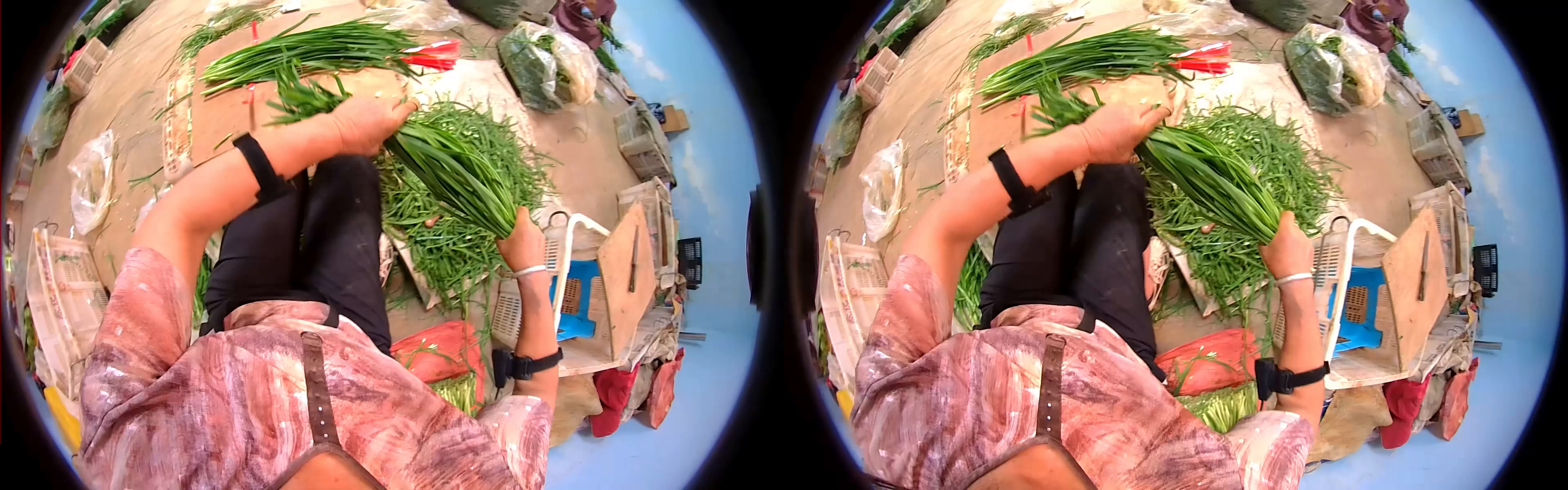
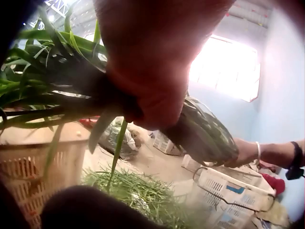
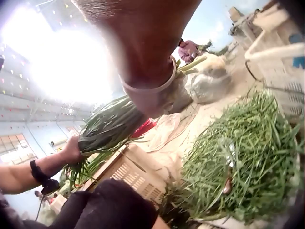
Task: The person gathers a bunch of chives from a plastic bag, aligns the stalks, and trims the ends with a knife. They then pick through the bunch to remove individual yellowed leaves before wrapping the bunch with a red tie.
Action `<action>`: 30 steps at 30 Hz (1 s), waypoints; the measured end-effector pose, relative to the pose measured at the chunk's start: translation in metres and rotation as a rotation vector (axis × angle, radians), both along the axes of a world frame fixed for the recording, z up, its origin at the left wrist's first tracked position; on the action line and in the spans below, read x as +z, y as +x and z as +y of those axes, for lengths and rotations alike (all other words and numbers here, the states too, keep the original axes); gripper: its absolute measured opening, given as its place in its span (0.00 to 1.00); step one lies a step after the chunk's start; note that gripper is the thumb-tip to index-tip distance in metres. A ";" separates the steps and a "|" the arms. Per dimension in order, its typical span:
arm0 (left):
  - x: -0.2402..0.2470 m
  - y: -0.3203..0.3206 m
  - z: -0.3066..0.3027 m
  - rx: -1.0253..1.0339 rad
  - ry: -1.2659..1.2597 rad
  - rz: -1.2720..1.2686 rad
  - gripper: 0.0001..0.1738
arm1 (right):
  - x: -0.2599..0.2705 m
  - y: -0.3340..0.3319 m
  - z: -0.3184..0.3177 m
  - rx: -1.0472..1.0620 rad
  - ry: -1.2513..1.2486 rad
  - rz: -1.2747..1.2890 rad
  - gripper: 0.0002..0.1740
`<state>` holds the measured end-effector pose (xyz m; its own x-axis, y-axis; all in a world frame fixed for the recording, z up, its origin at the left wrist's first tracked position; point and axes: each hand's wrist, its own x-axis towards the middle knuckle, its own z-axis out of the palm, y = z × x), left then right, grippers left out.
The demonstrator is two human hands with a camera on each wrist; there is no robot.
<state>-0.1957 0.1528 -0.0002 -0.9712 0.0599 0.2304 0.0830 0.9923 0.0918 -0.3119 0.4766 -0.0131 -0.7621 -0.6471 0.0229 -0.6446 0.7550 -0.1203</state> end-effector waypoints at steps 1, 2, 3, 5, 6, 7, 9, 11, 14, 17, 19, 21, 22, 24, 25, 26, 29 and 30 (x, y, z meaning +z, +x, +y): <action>-0.006 -0.006 0.007 0.000 0.042 0.038 0.46 | 0.008 -0.009 0.008 -0.024 0.066 0.060 0.18; -0.014 -0.015 0.012 -0.037 0.077 0.083 0.47 | 0.019 -0.017 0.017 -0.027 0.107 0.108 0.17; -0.021 -0.023 0.016 -0.073 0.111 0.127 0.49 | 0.033 -0.023 0.022 -0.030 0.149 0.154 0.16; -0.020 -0.034 0.031 -0.042 0.166 0.064 0.52 | 0.058 -0.036 0.030 -0.009 0.183 0.268 0.14; -0.017 -0.036 0.035 -0.081 0.165 0.046 0.55 | 0.073 -0.039 0.031 -0.005 0.200 0.293 0.13; -0.015 -0.039 0.039 -0.118 0.166 0.026 0.59 | 0.087 -0.043 0.030 0.001 0.217 0.315 0.12; -0.015 -0.045 0.038 -0.074 0.209 -0.215 0.66 | 0.111 -0.056 0.032 0.037 0.291 0.395 0.10; -0.022 -0.041 0.029 -0.042 0.260 -0.234 0.68 | 0.146 -0.057 0.032 0.051 0.314 0.452 0.08; -0.033 -0.035 0.001 0.011 0.554 -0.271 0.61 | 0.191 -0.038 0.029 -0.079 0.270 0.461 0.07; -0.038 -0.025 -0.013 0.126 0.833 -0.195 0.50 | 0.127 -0.082 0.042 -0.009 0.275 0.387 0.08; -0.056 -0.026 -0.022 0.279 1.075 -0.020 0.42 | 0.055 -0.115 0.056 0.211 0.744 0.155 0.06; -0.049 -0.012 -0.024 0.234 1.037 0.088 0.35 | 0.084 -0.113 0.028 0.095 0.624 0.268 0.05; -0.050 -0.009 -0.030 0.199 1.046 0.029 0.33 | 0.093 -0.096 0.020 -0.018 0.543 0.311 0.05; -0.057 -0.004 -0.030 0.278 1.043 0.089 0.31 | 0.074 -0.100 0.023 0.064 0.533 0.300 0.04; -0.055 -0.004 -0.029 0.264 1.037 0.099 0.30 | 0.049 -0.115 0.038 0.149 0.621 0.242 0.04; -0.052 -0.001 -0.023 0.249 1.063 0.084 0.29 | 0.049 -0.113 0.039 0.264 0.788 0.191 0.05; -0.033 0.007 -0.025 0.163 1.123 0.106 0.25 | 0.090 -0.100 0.018 -0.053 0.576 0.292 0.04; -0.027 0.007 -0.029 0.189 1.147 -0.013 0.29 | 0.077 -0.100 0.018 -0.062 0.533 0.293 0.03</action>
